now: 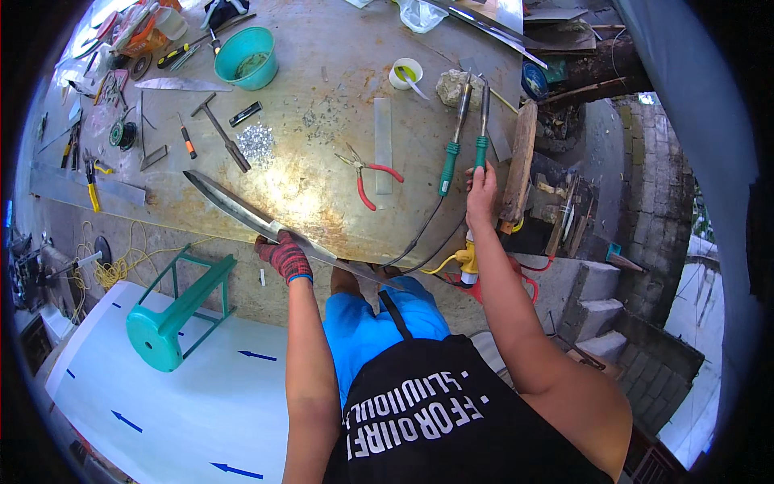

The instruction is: The user is soldering together components of a metal sign frame using a soldering iron and solder wire on a workbench.

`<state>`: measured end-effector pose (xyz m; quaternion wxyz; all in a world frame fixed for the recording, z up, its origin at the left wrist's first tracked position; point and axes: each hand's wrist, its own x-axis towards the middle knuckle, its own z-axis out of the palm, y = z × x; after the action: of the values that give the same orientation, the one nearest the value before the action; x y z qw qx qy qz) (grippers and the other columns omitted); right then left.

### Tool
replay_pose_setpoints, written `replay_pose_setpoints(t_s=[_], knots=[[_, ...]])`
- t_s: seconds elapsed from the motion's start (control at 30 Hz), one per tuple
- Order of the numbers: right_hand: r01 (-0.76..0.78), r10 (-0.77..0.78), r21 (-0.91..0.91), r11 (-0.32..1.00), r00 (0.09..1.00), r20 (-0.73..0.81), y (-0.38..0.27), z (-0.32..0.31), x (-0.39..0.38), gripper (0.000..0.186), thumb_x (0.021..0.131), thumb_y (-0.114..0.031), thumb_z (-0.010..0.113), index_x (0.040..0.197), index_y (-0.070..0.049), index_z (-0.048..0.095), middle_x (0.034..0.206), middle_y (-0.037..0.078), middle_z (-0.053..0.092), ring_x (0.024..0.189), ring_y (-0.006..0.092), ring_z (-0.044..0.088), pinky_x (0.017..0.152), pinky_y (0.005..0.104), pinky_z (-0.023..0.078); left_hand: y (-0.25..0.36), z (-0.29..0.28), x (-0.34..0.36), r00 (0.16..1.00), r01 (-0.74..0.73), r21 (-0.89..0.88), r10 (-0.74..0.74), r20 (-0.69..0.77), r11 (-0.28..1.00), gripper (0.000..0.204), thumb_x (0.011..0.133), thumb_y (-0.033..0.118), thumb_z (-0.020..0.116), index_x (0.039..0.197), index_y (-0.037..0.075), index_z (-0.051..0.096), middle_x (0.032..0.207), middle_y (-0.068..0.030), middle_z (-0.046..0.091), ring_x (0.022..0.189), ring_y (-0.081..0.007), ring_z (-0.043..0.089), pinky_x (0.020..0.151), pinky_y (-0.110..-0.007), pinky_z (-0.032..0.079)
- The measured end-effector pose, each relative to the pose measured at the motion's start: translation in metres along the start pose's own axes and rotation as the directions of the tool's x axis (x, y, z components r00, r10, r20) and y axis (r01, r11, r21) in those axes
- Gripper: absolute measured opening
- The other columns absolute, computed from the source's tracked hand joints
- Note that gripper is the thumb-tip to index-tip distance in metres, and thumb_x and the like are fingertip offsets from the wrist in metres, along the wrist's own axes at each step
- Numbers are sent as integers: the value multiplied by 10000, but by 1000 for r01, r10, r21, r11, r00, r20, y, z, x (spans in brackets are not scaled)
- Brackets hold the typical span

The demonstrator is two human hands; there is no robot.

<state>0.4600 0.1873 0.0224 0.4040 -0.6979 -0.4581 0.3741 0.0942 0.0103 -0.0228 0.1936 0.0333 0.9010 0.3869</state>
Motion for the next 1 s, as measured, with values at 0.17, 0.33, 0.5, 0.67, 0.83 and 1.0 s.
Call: replay_pose_setpoints(t_s=[0.17, 0.33, 0.5, 0.67, 0.83, 1.0], knots=[[-44, 44, 9, 999, 999, -10, 7, 7, 0, 344, 1035, -242, 494, 1286, -11, 533, 923, 31, 632, 741, 110, 531, 690, 281, 457, 2, -2, -1, 1000, 25, -24, -25, 2, 999, 621, 852, 116, 699, 1358, -47, 378, 1300, -260, 463, 1161, -392, 533, 1002, -433, 445], [50, -52, -93, 994, 998, -20, 23, 7, 8, 339, 1018, -254, 539, 1263, -21, 547, 945, 32, 650, 751, 103, 553, 668, 264, 463, 0, -1, 1, 1000, -10, 2, 10, -9, 1000, 629, 843, 114, 710, 1355, -48, 383, 1298, -255, 465, 1153, -383, 535, 999, -426, 445], [160, -183, -360, 919, 983, -30, 30, 7, 12, 390, 973, -246, 612, 1268, 1, 549, 1005, 75, 648, 839, 166, 585, 749, 315, 477, 0, 0, -1, 1000, 11, -35, -10, 4, 999, 659, 837, 114, 720, 1369, -54, 369, 1327, -252, 451, 1176, -372, 520, 1028, -415, 420], [58, -60, -347, 936, 998, 6, 22, 10, 10, 383, 956, -215, 627, 1255, 13, 559, 1044, 105, 651, 926, 193, 606, 836, 344, 484, -6, -2, 3, 1000, -5, -43, 5, -10, 999, 648, 835, 108, 713, 1362, -50, 370, 1312, -245, 459, 1152, -362, 535, 1015, -411, 434], [102, -102, -351, 931, 995, 18, 21, 4, 15, 394, 959, -207, 606, 1278, 14, 540, 1139, 158, 635, 1010, 254, 619, 899, 374, 485, -8, 1, -2, 997, -65, -51, 63, -41, 997, 647, 811, 130, 689, 1348, -48, 375, 1281, -242, 463, 1143, -347, 528, 1026, -403, 422], [170, -233, -359, 918, 962, -139, 4, -11, 22, 357, 965, -195, 602, 1254, 10, 558, 1152, 156, 629, 1029, 248, 613, 910, 358, 483, -3, 18, -11, 986, -133, -57, 126, -112, 990, 594, 797, 166, 686, 1290, -41, 425, 1228, -251, 476, 1149, -389, 513, 1021, -433, 411]])
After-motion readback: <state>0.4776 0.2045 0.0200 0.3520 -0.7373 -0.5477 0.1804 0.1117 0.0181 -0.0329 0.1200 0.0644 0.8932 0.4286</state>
